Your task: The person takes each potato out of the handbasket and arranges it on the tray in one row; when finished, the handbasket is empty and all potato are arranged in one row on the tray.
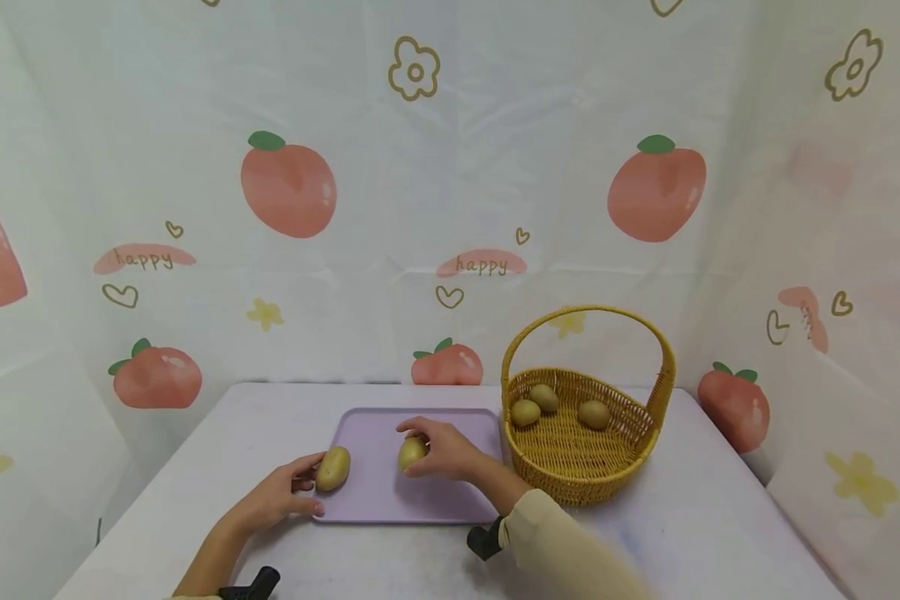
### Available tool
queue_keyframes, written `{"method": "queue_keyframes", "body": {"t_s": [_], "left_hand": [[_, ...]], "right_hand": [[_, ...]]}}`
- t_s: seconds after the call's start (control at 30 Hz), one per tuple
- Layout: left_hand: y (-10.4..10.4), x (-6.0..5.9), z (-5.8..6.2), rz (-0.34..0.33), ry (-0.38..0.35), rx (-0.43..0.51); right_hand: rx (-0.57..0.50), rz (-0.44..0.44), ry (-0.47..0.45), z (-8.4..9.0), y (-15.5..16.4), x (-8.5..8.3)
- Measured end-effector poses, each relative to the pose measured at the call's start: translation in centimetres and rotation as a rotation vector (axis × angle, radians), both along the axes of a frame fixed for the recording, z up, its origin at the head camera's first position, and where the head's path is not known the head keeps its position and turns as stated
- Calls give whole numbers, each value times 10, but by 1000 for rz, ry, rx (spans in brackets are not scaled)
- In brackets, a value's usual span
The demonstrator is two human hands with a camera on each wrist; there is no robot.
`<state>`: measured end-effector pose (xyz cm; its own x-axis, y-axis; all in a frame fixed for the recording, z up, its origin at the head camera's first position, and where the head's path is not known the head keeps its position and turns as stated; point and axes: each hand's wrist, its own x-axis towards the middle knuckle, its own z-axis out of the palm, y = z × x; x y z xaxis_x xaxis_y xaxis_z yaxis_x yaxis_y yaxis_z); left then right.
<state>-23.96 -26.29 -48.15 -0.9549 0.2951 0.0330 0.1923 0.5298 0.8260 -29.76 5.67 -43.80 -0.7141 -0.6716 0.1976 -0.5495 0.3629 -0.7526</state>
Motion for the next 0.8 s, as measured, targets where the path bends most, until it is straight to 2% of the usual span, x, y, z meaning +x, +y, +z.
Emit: {"method": "queue_keyframes", "body": {"t_s": [0.33, 0.53, 0.8], "left_hand": [[-1, -1, 0, -21, 19, -5], [1, 0, 3, -30, 22, -1], [0, -1, 0, 10, 1, -36]], "right_hand": [[-21, -49, -17, -31, -50, 1], [-19, -68, -38, -33, -66, 4], [-20, -93, -18, -32, -78, 4]]}}
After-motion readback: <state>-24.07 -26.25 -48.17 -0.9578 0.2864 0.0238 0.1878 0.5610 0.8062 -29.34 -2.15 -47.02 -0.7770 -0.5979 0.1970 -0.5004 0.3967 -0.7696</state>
